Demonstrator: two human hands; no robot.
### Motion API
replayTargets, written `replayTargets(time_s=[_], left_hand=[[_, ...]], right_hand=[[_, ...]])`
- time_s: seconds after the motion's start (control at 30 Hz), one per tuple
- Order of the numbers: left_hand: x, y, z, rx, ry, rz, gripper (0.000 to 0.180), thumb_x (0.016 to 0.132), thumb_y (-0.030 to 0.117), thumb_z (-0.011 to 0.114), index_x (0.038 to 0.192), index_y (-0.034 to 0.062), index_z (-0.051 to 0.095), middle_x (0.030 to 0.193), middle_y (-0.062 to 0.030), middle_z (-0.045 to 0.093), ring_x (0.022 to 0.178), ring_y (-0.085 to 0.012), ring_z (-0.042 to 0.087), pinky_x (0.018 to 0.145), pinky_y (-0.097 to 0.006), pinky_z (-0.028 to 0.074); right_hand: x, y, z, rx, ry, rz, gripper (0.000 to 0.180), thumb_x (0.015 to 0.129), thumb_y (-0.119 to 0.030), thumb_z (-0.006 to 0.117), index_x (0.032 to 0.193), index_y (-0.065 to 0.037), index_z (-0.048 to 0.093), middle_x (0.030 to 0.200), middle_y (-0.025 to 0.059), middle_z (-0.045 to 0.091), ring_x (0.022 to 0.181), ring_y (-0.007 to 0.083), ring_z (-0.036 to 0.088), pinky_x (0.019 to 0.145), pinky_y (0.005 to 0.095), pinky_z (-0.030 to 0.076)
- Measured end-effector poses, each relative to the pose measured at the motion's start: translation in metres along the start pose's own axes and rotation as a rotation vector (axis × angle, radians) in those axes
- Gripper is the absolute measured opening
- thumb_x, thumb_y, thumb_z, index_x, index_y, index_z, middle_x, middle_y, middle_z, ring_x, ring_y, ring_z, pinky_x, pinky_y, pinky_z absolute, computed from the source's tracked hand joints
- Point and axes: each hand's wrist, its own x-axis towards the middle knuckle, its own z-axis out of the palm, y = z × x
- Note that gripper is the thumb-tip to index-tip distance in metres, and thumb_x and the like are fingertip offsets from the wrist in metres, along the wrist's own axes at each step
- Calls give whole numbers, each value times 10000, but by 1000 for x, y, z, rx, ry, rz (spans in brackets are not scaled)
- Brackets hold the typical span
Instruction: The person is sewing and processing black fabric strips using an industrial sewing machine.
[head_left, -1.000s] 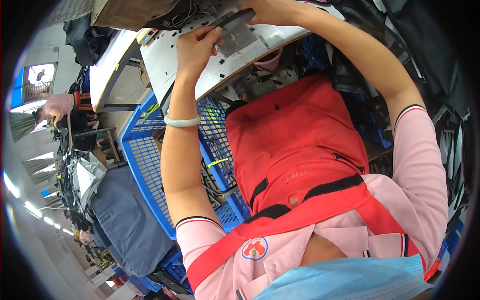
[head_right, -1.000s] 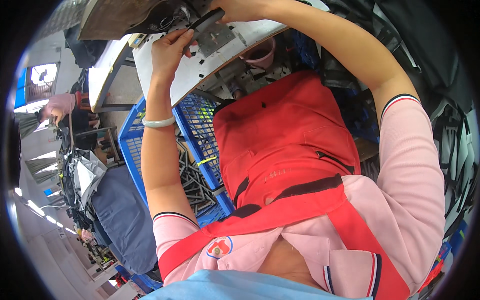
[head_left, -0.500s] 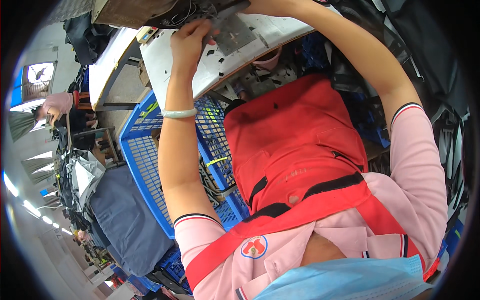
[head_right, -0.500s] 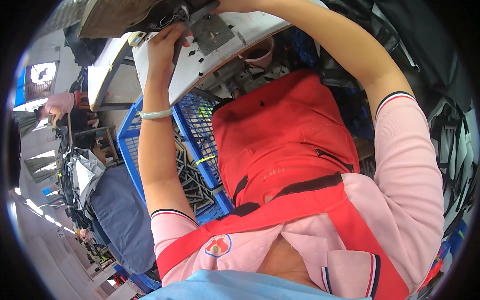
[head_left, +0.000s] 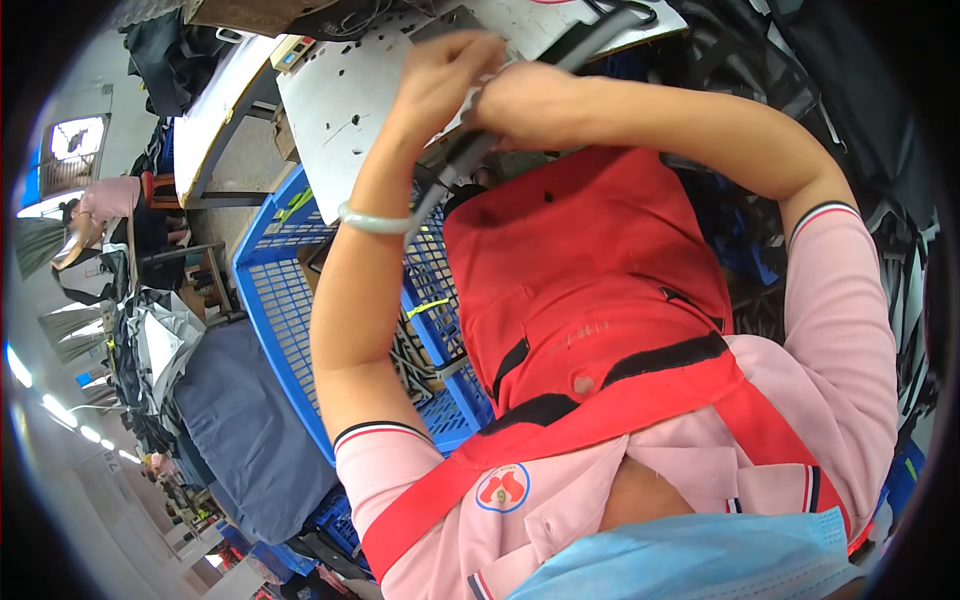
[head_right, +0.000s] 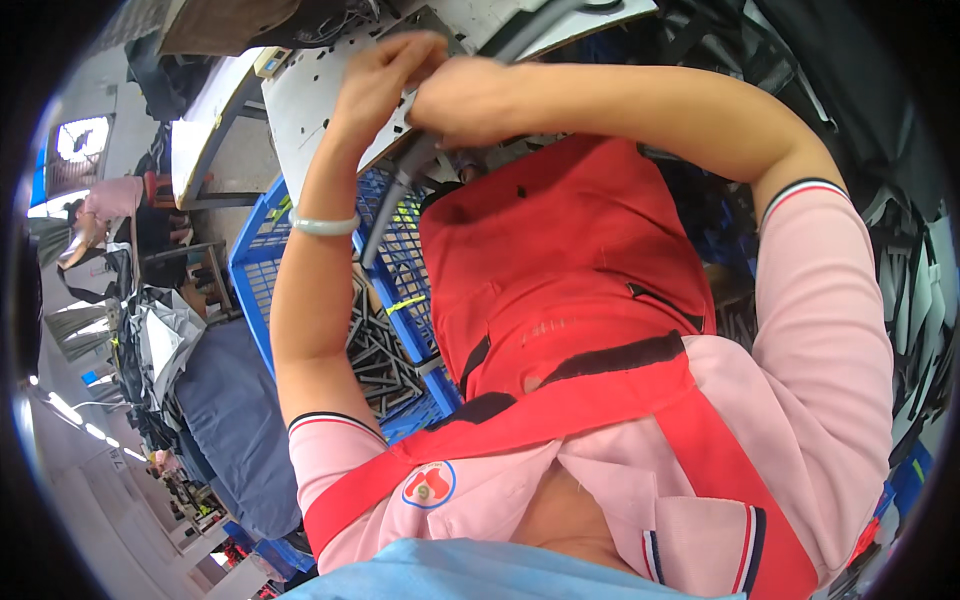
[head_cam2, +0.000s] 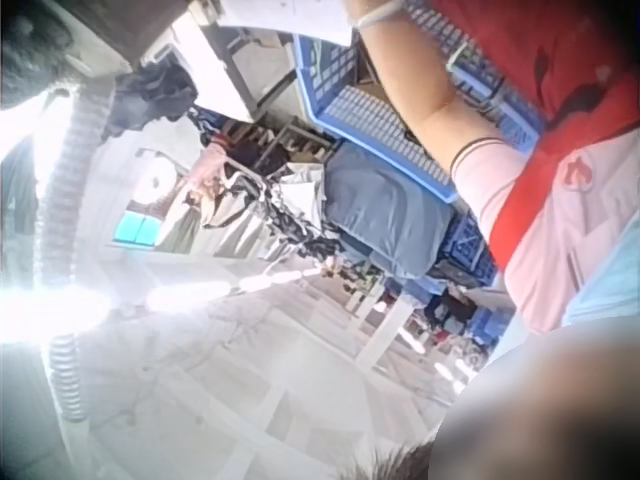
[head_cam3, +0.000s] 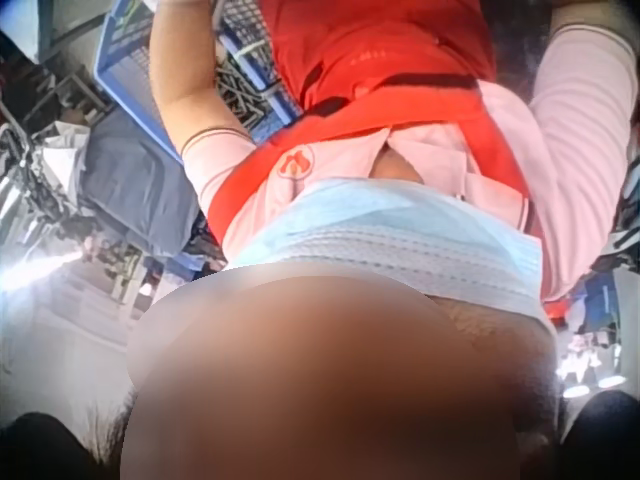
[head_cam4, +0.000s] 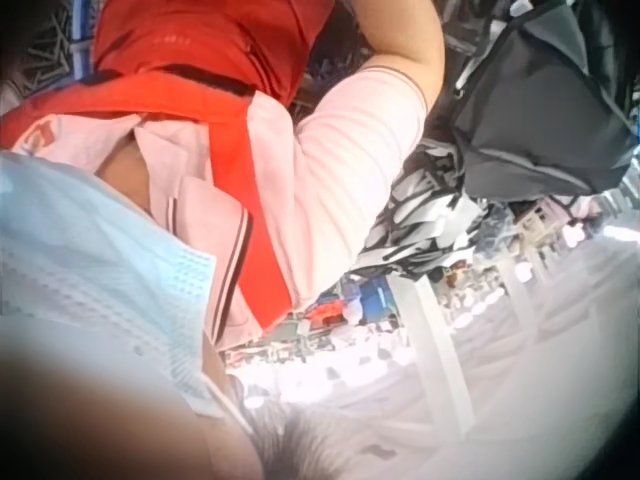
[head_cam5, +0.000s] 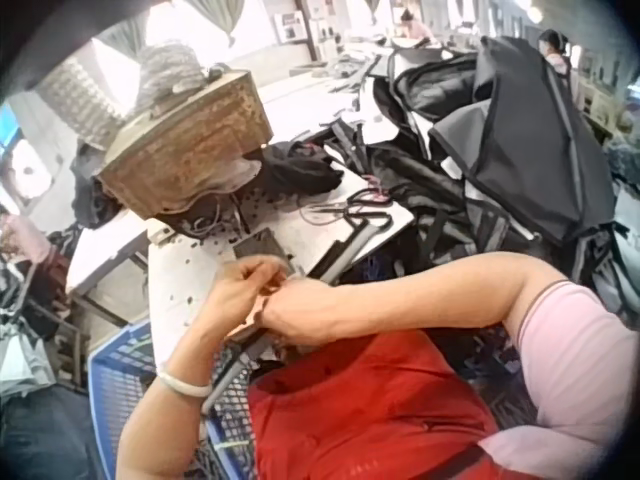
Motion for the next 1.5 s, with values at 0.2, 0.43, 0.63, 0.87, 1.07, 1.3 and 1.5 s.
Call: replayTargets(time_s=[0.2, 0.43, 0.63, 0.87, 1.07, 1.3, 1.5], left_hand=[[-57, -1, -38, -171, -98, -477, 314, 942, 268, 618, 967, -34, 701, 797, -80, 677, 636, -107, 581, 621, -236, 477], [-32, 13, -27, 136, 89, -115, 278, 900, 196, 670, 1017, -56, 693, 721, -60, 672, 563, -66, 527, 518, -210, 424], [-13, 11, -35, 137, 165, -138, 291, 891, 213, 688, 1047, -33, 704, 724, -71, 687, 547, -59, 519, 517, -211, 413], [5, 4, -47, 69, 163, -156, 262, 893, 218, 686, 1018, -9, 720, 725, -65, 686, 539, -66, 515, 520, -213, 401], [11, 3, -54, -8, 168, -134, 248, 903, 209, 667, 1019, -5, 718, 755, -66, 692, 551, -66, 522, 529, -208, 404], [21, -7, -68, -104, 212, -141, 220, 904, 168, 654, 1023, -6, 714, 782, -81, 697, 575, -86, 549, 545, -217, 430], [-13, -3, -62, -2, 178, -186, 261, 916, 178, 655, 1068, -32, 687, 784, -76, 685, 588, -87, 542, 551, -215, 429]], right_hand=[[-47, 46, -76, 121, 46, 317, 514, 791, -443, 707, 1156, -93, 615, 918, 214, 667, 885, 395, 642, 756, 475, 489], [-46, 85, -74, -18, 106, 276, 569, 778, -533, 709, 1097, -66, 646, 826, 209, 663, 848, 393, 645, 727, 467, 490], [-39, 88, -92, 70, 143, 300, 547, 760, -472, 748, 1098, -51, 659, 883, 219, 677, 876, 390, 651, 756, 443, 504], [-22, 102, -94, 4, 72, 326, 596, 755, -473, 756, 1140, -29, 657, 917, 223, 685, 883, 375, 659, 774, 422, 510], [-20, 106, -97, 24, 179, 295, 602, 747, -487, 760, 1105, -13, 665, 914, 220, 686, 876, 372, 659, 764, 413, 510], [-6, 125, -89, 42, 183, 281, 570, 747, -457, 767, 1072, -1, 666, 948, 231, 680, 907, 376, 653, 780, 423, 500], [-39, 73, -74, 696, 168, 508, 466, 784, -450, 763, 920, -19, 652, 751, 40, 600, 703, 133, 542, 644, 298, 458]])
